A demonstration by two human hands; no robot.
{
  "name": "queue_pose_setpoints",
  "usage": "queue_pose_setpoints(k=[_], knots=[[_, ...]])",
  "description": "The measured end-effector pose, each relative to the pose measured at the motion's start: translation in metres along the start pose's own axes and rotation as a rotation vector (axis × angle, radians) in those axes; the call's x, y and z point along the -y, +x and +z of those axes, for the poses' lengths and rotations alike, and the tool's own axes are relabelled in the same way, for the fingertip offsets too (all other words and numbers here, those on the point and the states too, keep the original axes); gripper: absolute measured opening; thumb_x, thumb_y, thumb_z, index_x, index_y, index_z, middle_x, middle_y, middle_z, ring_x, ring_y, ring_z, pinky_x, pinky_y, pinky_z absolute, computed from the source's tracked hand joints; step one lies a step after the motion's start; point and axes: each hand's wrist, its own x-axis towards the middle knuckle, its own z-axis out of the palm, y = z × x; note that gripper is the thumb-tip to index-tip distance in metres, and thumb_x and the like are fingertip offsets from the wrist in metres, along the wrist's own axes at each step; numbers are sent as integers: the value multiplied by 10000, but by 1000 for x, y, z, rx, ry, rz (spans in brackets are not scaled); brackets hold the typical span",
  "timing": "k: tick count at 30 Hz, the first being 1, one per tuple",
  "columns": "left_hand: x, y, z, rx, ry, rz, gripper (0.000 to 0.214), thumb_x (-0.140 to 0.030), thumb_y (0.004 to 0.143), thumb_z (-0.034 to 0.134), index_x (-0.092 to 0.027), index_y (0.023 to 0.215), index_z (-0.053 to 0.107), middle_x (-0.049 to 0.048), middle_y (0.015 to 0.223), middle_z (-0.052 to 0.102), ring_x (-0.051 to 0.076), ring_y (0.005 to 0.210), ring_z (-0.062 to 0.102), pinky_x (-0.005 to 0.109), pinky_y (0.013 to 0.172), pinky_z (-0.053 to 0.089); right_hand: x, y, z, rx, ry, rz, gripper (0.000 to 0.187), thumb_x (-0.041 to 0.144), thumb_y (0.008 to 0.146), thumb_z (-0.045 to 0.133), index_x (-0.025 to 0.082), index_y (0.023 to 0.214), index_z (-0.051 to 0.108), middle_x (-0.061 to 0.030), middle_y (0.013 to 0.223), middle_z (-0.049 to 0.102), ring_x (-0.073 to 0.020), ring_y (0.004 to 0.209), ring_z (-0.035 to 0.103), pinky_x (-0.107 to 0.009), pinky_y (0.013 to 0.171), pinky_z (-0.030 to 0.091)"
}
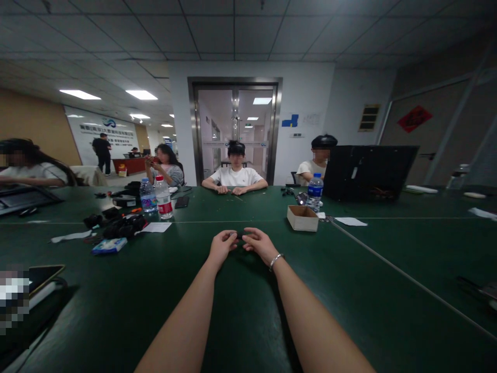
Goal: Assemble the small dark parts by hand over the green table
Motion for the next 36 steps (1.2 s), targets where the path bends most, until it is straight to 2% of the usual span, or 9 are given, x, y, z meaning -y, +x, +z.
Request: queue_pose_setpoints(k=[3, 7, 13, 17, 19, 24, 31, 34, 36], knots=[[-1, -1, 0, 15, 5, 2, 346, -373, 649, 694, -152, 904, 616, 99, 899, 615, 188, 815, 608, 267, 664, 505, -1, 1, -1, 13, -13, -11, 406, 220, 617, 759, 119, 964, 573, -38, 720, 616, -109, 557, 597, -169, 484, 491], [-1, -1, -1, 47, 21, 18, 349, -364, 654, 692, -152, 922, 616, 104, 920, 612, 189, 815, 608, 270, 668, 505, -3, 3, -2, -5, -51, 34, 283, 285, 705, 687, 66, 854, 589, -75, 667, 615, -102, 538, 588, -154, 474, 479], [4, 2, -3, 21, 5, 10, 350, -372, 659, 686, -147, 917, 614, 103, 908, 615, 187, 821, 607, 261, 673, 501, -2, 1, -1, 11, -1, -21, 466, 195, 604, 761, 140, 1018, 554, -34, 782, 619, -102, 551, 601, -166, 485, 493], [2, 1, -2, 56, 12, 10, 352, -363, 658, 687, -146, 926, 615, 99, 902, 615, 178, 813, 603, 243, 662, 493, -1, 2, -1, -1, -23, 18, 306, 248, 665, 725, 87, 890, 594, -57, 699, 620, -99, 542, 590, -152, 474, 485], [1, 0, -1, 55, 10, 9, 351, -361, 655, 689, -141, 918, 617, 96, 886, 617, 168, 794, 600, 233, 651, 488, -1, 2, 0, -9, -24, 45, 285, 274, 691, 705, 72, 859, 595, -65, 673, 619, -94, 522, 582, -146, 465, 480], [0, 0, -2, 44, -8, 15, 352, -357, 646, 692, -145, 918, 620, 92, 877, 607, 175, 815, 592, 237, 655, 484, -2, 2, -1, 11, 7, -4, 453, 216, 598, 774, 115, 986, 564, -36, 709, 625, -108, 551, 600, -156, 486, 490], [-5, -4, -2, 89, 37, 62, 375, -315, 617, 716, -171, 952, 625, 93, 1003, 591, 169, 849, 573, 214, 655, 471, -2, 3, -2, 2, -24, 41, 320, 341, 689, 711, 70, 818, 600, -85, 641, 624, -102, 520, 580, -142, 449, 467], [-3, -2, -1, 29, -17, 34, 452, -361, 615, 716, -190, 1015, 591, 106, 1050, 577, 168, 824, 584, 225, 626, 471, -1, 3, -2, -4, -17, 46, 311, 343, 699, 706, 68, 799, 601, -85, 628, 621, -98, 514, 575, -135, 443, 462], [1, 1, -1, -48, -39, -9, 460, -420, 630, 690, -170, 1001, 584, 113, 984, 595, 161, 764, 592, 239, 604, 470, 0, 2, -1, -11, -14, 55, 291, 318, 708, 703, 66, 812, 602, -87, 635, 623, -96, 517, 575, -134, 447, 464]])
